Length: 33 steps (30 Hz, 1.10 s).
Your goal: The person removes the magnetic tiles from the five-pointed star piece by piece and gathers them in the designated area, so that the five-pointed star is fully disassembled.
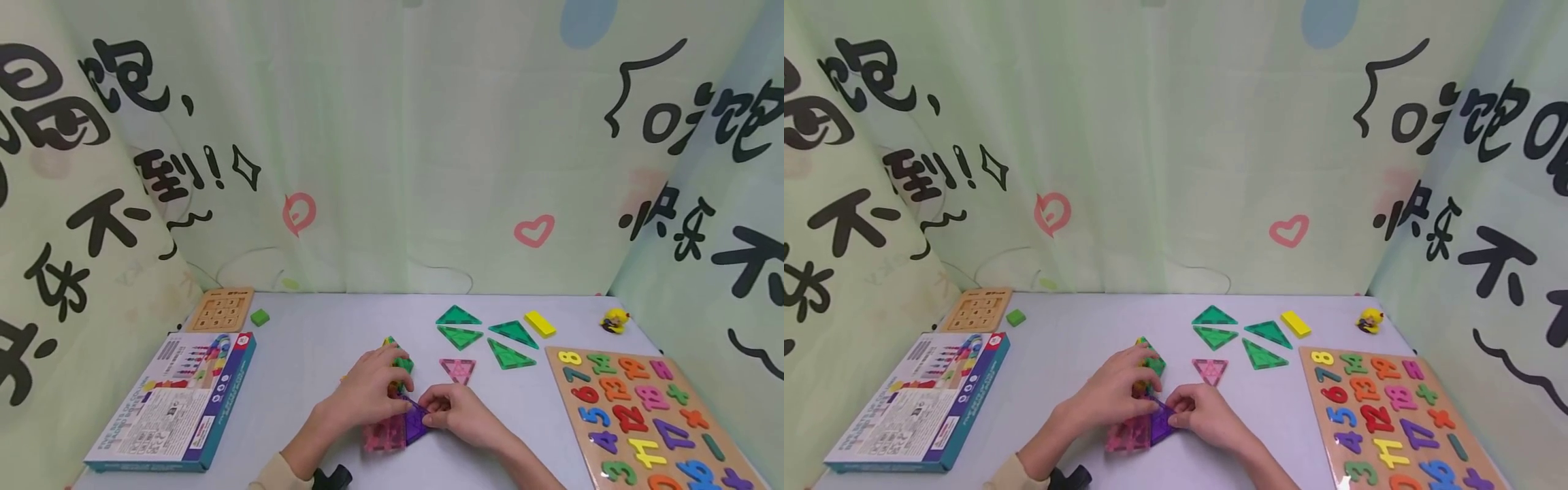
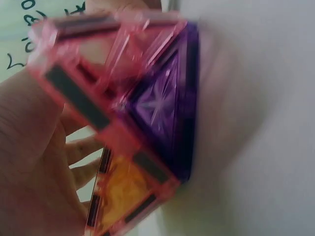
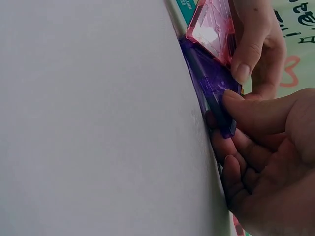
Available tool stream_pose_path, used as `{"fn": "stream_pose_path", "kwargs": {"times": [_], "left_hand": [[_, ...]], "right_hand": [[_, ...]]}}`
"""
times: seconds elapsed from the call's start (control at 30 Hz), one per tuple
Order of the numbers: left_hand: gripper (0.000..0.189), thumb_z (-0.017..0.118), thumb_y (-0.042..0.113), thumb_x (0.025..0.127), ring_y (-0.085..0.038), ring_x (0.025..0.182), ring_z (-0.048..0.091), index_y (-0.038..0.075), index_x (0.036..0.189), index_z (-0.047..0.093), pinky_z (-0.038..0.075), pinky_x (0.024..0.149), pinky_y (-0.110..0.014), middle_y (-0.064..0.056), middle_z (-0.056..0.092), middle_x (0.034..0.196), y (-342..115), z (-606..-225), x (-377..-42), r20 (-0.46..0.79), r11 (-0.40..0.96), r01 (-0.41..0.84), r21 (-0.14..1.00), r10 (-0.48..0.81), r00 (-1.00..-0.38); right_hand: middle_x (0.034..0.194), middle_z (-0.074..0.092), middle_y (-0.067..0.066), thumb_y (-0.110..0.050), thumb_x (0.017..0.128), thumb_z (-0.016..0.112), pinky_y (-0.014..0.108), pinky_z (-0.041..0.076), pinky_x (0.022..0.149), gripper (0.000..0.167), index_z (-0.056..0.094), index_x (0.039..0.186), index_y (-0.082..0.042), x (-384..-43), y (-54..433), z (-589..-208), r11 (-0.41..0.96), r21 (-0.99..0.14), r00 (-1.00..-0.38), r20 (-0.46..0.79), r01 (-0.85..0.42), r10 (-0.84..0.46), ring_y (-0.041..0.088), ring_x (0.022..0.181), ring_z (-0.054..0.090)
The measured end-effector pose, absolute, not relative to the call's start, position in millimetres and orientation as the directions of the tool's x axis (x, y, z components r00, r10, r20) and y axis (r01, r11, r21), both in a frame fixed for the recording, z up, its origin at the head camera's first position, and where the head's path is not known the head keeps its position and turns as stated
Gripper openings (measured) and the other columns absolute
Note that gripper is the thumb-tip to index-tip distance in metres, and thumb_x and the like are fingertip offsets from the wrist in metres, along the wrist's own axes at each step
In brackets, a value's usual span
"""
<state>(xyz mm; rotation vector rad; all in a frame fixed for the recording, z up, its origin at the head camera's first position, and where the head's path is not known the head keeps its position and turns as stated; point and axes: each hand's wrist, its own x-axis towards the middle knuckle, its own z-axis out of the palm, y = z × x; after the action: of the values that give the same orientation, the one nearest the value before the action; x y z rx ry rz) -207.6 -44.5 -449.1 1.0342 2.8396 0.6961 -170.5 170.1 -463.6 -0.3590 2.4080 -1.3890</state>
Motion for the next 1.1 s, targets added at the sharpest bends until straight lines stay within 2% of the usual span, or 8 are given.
{"fn": "stream_pose_path", "kwargs": {"times": [0.2, 0.43, 0.73, 0.83, 0.97, 1.1], "left_hand": [[0.029, 0.075, 0.048, 0.083, -0.027, 0.147, 0.035, 0.031, 0.108, 0.073, 0.034, 0.116, -0.054, 0.001, 0.05, 0.147, -49, -449, -211, 0.083, 0.689, 0.58, 0.435, 0.61, -0.788], [0.024, 0.076, 0.044, 0.083, -0.03, 0.149, 0.033, 0.033, 0.105, 0.073, 0.03, 0.118, -0.055, 0.0, 0.049, 0.149, -49, -449, -211, 0.065, 0.684, 0.564, 0.462, 0.608, -0.791], [0.026, 0.075, 0.043, 0.084, -0.034, 0.152, 0.025, 0.031, 0.107, 0.073, 0.027, 0.12, -0.056, -0.002, 0.045, 0.152, -48, -447, -210, 0.058, 0.685, 0.558, 0.469, 0.606, -0.793], [0.031, 0.075, 0.045, 0.084, -0.034, 0.152, 0.023, 0.03, 0.111, 0.072, 0.027, 0.12, -0.056, -0.001, 0.043, 0.154, -48, -447, -211, 0.051, 0.688, 0.54, 0.484, 0.594, -0.803], [0.037, 0.073, 0.046, 0.086, -0.031, 0.152, 0.024, 0.028, 0.118, 0.07, 0.031, 0.118, -0.055, -0.001, 0.042, 0.155, -49, -447, -212, 0.039, 0.698, 0.508, 0.505, 0.57, -0.821], [0.039, 0.072, 0.044, 0.087, -0.03, 0.149, 0.03, 0.025, 0.122, 0.069, 0.038, 0.114, -0.053, -0.003, 0.042, 0.154, -51, -449, -211, 0.045, 0.7, 0.486, 0.523, 0.546, -0.836]], "right_hand": [[0.086, 0.063, 0.003, -0.006, 0.085, 0.072, 0.022, 0.047, 0.067, 0.017, 0.071, 0.102, -0.005, -170, 172, -464, 0.456, -0.89, -0.912, -0.179, -0.009, -0.368, 0.016, 0.081, 0.056], [0.087, 0.063, 0.003, -0.005, 0.084, 0.072, 0.023, 0.046, 0.063, 0.021, 0.071, 0.105, -0.001, -171, 178, -465, 0.393, -0.916, -0.939, -0.197, 0.074, -0.282, 0.016, 0.082, 0.054], [0.089, 0.064, 0.004, -0.006, 0.084, 0.072, 0.024, 0.046, 0.061, 0.026, 0.071, 0.109, 0.0, -169, 198, -459, 0.422, -0.903, -0.947, -0.206, 0.086, -0.247, 0.015, 0.081, 0.054], [0.091, 0.065, 0.004, -0.006, 0.085, 0.071, 0.025, 0.048, 0.064, 0.026, 0.071, 0.11, -0.001, -168, 207, -456, 0.448, -0.887, -0.954, -0.221, 0.112, -0.2, 0.016, 0.083, 0.055], [0.101, 0.069, 0.006, -0.005, 0.085, 0.07, 0.026, 0.051, 0.073, 0.028, 0.071, 0.113, -0.002, -168, 220, -454, 0.468, -0.864, -0.96, -0.263, 0.187, -0.101, 0.017, 0.088, 0.056], [0.103, 0.07, 0.005, -0.006, 0.086, 0.072, 0.028, 0.05, 0.073, 0.028, 0.071, 0.114, -0.003, -169, 235, -452, 0.495, -0.833, -0.959, -0.285, 0.247, -0.001, 0.016, 0.088, 0.056]]}}
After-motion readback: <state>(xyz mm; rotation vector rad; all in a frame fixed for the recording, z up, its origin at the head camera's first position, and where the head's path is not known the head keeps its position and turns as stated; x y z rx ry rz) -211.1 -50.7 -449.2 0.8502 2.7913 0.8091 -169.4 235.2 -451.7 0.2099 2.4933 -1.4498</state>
